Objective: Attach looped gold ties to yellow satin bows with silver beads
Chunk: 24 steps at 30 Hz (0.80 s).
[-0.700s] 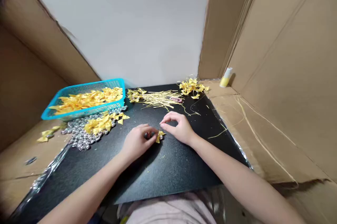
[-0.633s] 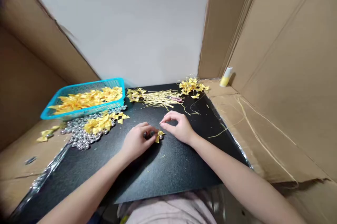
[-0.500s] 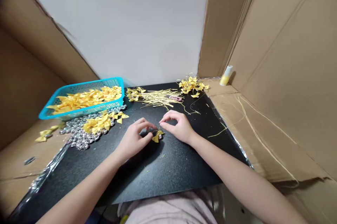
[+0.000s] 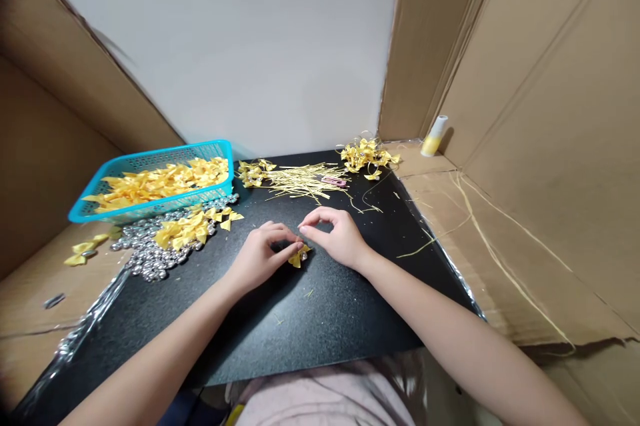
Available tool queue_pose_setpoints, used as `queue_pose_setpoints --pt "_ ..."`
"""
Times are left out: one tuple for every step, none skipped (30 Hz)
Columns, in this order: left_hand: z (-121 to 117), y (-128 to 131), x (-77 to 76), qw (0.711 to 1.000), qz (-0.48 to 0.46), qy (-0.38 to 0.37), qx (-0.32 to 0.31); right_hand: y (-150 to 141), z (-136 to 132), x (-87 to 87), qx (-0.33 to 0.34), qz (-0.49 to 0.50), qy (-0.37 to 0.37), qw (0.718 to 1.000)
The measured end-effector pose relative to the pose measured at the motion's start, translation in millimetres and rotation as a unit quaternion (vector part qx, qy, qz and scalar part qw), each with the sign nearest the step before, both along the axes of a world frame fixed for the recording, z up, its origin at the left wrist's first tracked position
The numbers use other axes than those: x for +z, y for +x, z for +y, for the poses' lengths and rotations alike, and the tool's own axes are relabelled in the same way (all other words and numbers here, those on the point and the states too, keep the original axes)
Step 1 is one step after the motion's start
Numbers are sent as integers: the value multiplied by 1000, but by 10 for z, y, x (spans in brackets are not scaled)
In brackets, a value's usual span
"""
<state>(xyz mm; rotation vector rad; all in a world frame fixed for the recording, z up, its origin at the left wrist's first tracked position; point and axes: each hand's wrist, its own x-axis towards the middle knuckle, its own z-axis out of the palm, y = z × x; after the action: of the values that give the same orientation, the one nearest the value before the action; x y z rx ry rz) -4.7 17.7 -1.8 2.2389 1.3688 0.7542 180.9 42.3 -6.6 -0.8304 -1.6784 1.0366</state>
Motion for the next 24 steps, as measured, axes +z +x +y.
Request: queue_pose_setpoints --pt "5 -11 -9 1000 1 -6 6 8 7 1 -5 -1 -12 1000" --pt "8 -21 -15 1000 1 -12 12 18 15 3 -11 -2 -22 1000" --pt "8 -28 -19 1000 1 -17 18 28 22 6 -16 -2 -29 999" --pt "6 -33 -19 1000 1 -21 23 38 27 8 -20 -1 -35 999" --pt "2 -34 -16 999 3 -25 26 47 32 12 -23 2 -38 999" --pt "-2 -34 -12 999 8 -28 27 55 36 15 -26 4 -40 999" --pt "-5 -33 -5 999 14 -31 27 62 39 19 -28 6 -42 999" --pt "-8 -31 1 999 21 -33 28 69 42 25 -30 7 -43 999" --pt "-10 -31 7 999 27 -34 28 76 44 31 -33 8 -43 998" --pt "-11 -32 11 998 32 -36 28 82 46 38 -36 9 -43 998" --pt "-12 -34 14 998 36 -38 27 89 47 46 -40 10 -43 998" --pt "-11 -37 16 998 40 -40 25 97 50 55 -44 12 -42 998" --pt "-11 -40 16 998 42 -42 21 105 52 64 -48 16 -42 998" --pt "-10 -44 17 998 44 -44 17 113 55 73 -52 22 -42 998" --pt "-10 -48 17 998 46 -46 12 122 58 81 -55 28 -43 997" --pt "-9 -52 19 998 48 -49 6 131 62 87 -58 35 -43 997" --pt "-8 -57 22 998 49 -51 1 139 66 92 -61 40 -44 996" --pt "-7 -63 26 997 50 -52 -3 146 70 94 -64 46 -44 996" --pt "-6 -70 31 997 47 -55 -5 152 74 94 -66 50 -43 996" --pt "-3 -79 37 997 40 -59 -5 157 78 93 -68 55 -42 995" --pt "0 -88 43 997 28 -67 -5 161 82 91 -69 58 -42 995" --pt "3 -98 48 997 12 -77 -4 163 85 88 -71 60 -41 995" --pt "6 -107 53 996 -4 -86 -2 165 87 85 -72 61 -40 995" --pt "9 -115 55 996 -16 -88 4 165 88 83 -73 61 -39 995"
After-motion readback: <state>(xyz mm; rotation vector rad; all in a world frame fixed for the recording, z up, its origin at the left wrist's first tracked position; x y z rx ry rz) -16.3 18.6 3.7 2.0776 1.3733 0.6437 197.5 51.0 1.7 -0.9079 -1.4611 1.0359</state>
